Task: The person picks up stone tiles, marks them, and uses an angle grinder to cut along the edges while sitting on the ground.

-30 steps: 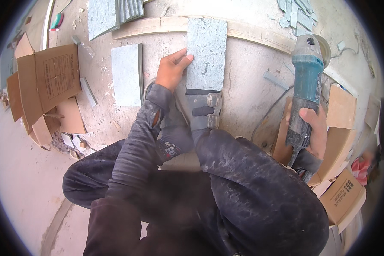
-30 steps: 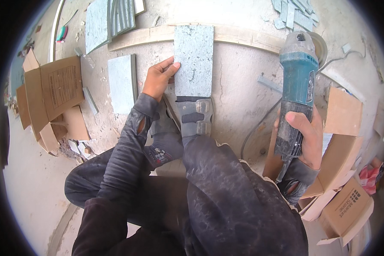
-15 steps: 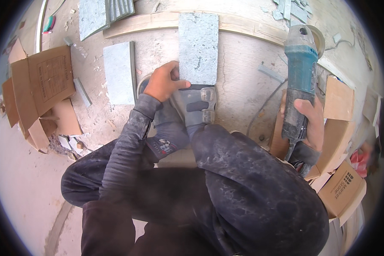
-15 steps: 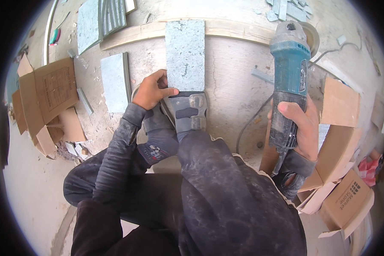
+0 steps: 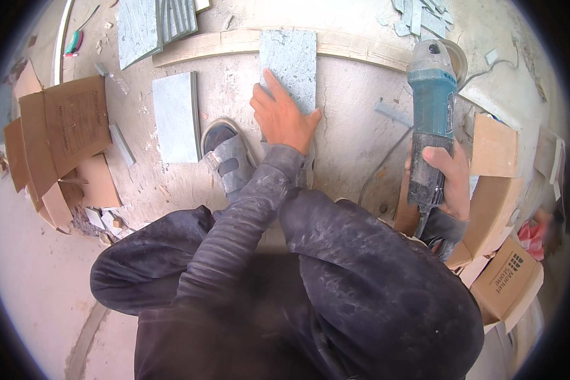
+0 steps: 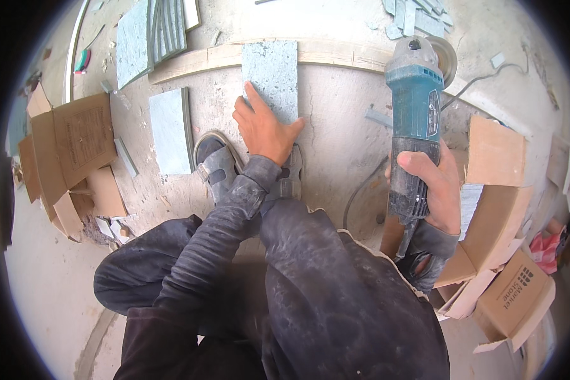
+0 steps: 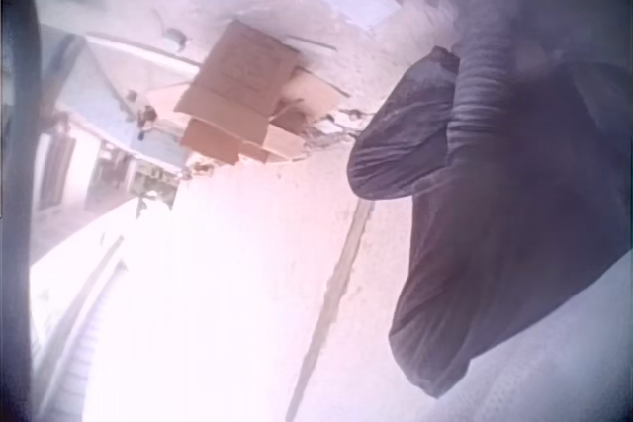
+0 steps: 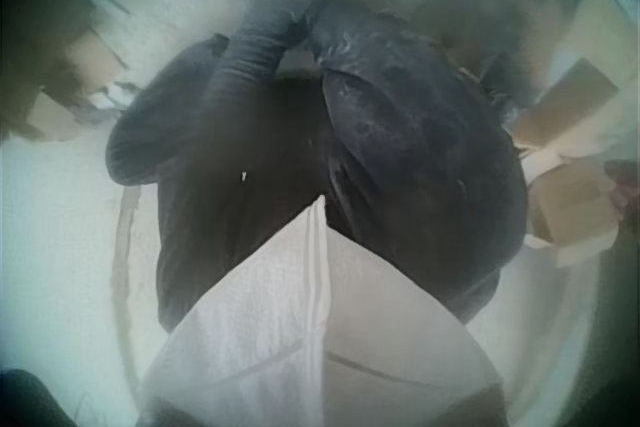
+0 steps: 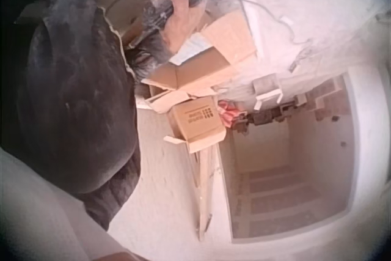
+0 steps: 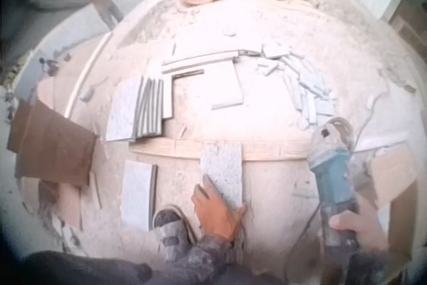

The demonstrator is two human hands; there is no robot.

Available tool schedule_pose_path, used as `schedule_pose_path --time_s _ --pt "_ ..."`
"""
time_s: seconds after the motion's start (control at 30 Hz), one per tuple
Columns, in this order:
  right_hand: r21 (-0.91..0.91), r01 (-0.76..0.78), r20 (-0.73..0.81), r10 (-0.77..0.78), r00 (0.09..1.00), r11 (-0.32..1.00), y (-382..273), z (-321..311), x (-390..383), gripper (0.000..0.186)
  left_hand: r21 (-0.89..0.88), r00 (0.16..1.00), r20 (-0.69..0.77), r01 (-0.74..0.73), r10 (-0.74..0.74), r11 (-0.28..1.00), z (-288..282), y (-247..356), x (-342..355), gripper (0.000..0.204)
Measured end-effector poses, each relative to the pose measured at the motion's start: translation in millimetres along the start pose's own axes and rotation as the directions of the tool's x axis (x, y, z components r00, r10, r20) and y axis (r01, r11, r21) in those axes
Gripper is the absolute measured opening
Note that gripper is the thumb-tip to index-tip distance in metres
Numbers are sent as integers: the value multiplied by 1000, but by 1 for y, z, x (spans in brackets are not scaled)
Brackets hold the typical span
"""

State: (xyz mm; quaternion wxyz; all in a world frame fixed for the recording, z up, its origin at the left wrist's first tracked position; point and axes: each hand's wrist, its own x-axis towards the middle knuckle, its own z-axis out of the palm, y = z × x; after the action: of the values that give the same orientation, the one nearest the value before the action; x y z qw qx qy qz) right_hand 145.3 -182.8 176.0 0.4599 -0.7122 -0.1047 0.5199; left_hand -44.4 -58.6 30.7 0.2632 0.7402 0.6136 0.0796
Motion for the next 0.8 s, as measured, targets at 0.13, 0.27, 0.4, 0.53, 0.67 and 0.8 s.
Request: schedule_pose_path --time_s 0.13,0.27,0.4,0.53,0.67,0.8 --pt "26 9 12 -10 1000 1000 1 -1 3 45 -178 995 91 -21 37 984 -13 -7 1 107" --pt "39 32 -21 -31 999 999 0 -4 1 45 -791 930 345 213 130 573 -37 -21 21 93" --pt "26 26 -8 -26 1000 999 -4 -8 1 46 -828 798 466 545 382 -130 -46 -27 48 73" --pt "35 54 0 -54 999 998 -6 -6 3 48 -766 827 508 561 239 -314 -33 -36 71 60" --pt "42 59 -7 -59 998 997 -2 -7 4 48 -833 831 543 551 119 -49 -27 -34 74 47" --pt "76 63 -56 -59 997 995 -7 -9 -3 48 -815 811 579 574 83 80 -30 -30 76 42"
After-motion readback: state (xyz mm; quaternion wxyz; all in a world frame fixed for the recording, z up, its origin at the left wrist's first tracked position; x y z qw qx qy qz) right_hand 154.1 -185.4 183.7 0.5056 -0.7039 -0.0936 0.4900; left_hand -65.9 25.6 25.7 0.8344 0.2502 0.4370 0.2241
